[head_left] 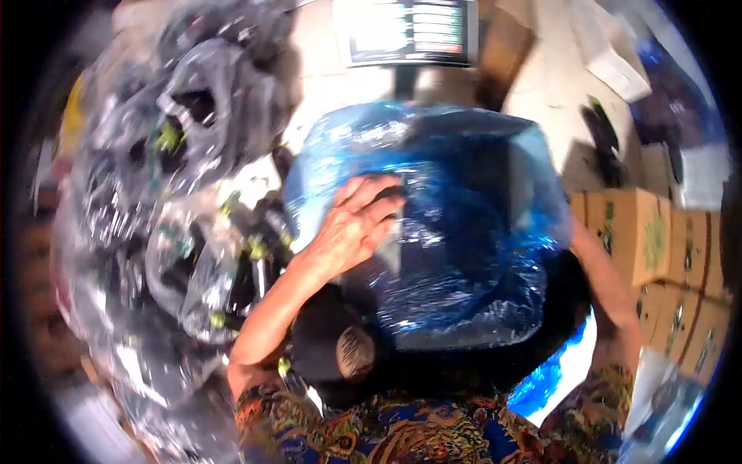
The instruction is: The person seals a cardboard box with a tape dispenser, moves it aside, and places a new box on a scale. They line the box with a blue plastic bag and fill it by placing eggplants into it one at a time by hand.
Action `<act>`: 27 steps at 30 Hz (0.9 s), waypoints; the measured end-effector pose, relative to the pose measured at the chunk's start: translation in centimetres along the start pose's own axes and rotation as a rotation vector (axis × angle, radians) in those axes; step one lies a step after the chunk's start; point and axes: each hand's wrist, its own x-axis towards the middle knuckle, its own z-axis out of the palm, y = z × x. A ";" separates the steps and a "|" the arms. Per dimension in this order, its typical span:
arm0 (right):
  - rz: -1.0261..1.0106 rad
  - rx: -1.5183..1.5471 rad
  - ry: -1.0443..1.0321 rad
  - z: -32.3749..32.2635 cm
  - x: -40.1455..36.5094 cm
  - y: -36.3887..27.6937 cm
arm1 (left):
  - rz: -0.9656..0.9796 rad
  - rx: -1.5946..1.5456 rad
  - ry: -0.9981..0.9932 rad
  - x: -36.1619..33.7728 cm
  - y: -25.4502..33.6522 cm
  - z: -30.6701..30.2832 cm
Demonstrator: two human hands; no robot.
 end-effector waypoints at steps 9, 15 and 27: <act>-0.054 0.119 -0.051 -0.3 -3.4 5.7 | -0.973 -0.993 0.669 -19.0 1.1 3.6; 0.029 0.042 -0.104 -5.0 -6.6 -1.2 | -1.285 -0.573 0.849 -34.1 2.8 8.7; -0.098 -0.050 -0.035 -8.8 -10.5 -12.9 | -1.337 0.697 0.401 -30.9 -8.8 7.5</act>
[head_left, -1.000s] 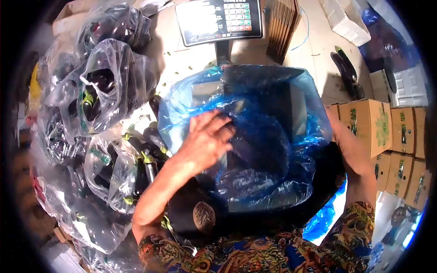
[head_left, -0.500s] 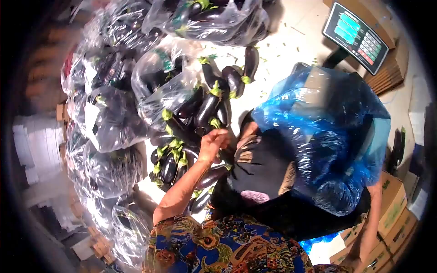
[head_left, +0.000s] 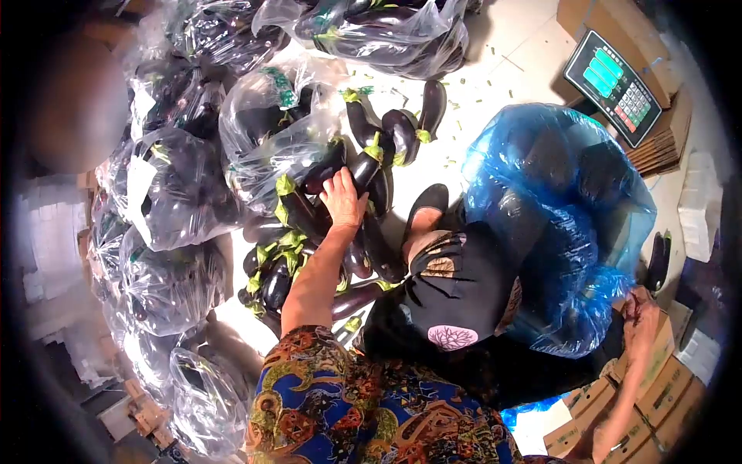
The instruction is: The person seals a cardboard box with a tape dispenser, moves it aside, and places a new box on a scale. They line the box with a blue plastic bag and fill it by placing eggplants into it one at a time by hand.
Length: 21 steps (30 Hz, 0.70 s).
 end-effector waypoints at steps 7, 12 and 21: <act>-0.306 0.003 0.261 3.8 2.4 -6.7 | -0.301 -1.162 -0.509 1.0 -2.0 -4.4; -0.397 -0.092 -0.179 7.4 5.0 -3.2 | -0.501 -2.039 -0.724 -0.7 -1.8 -6.7; -0.149 0.048 -0.121 4.5 2.9 -7.1 | -0.466 -2.456 -0.986 1.1 2.7 -9.9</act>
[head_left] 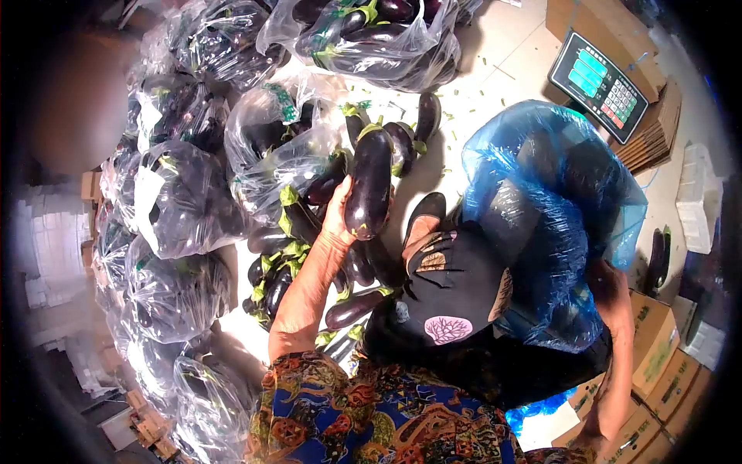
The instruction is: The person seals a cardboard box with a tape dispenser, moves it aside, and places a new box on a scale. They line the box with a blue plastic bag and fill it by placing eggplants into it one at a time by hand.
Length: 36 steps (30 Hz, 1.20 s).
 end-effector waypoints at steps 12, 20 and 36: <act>-0.035 0.057 0.018 2.8 0.1 3.6 | 0.265 1.563 0.499 4.6 -7.9 -7.6; -0.082 -0.133 -0.022 4.3 1.2 7.5 | 0.614 2.177 0.707 8.4 -11.0 -9.9; 0.110 -0.349 -0.248 4.8 1.3 6.6 | 0.569 1.361 1.197 19.1 4.3 -17.3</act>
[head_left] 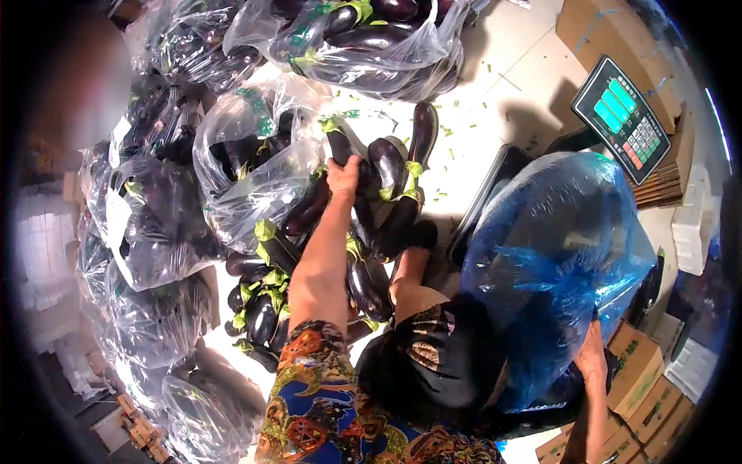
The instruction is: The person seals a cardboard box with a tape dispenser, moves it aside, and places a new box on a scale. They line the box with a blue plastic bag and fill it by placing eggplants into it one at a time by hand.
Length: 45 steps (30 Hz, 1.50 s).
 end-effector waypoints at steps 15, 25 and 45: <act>-0.034 0.108 0.107 -0.9 -0.7 -1.4 | -0.566 -1.403 -1.048 -12.3 9.9 -14.5; -0.282 0.385 0.437 -5.9 -1.5 -6.9 | -0.034 -1.206 -1.335 -17.4 21.6 -16.9; -0.291 1.810 0.037 -8.3 -8.9 -5.3 | 1.733 -0.107 -1.041 -31.9 37.2 -10.6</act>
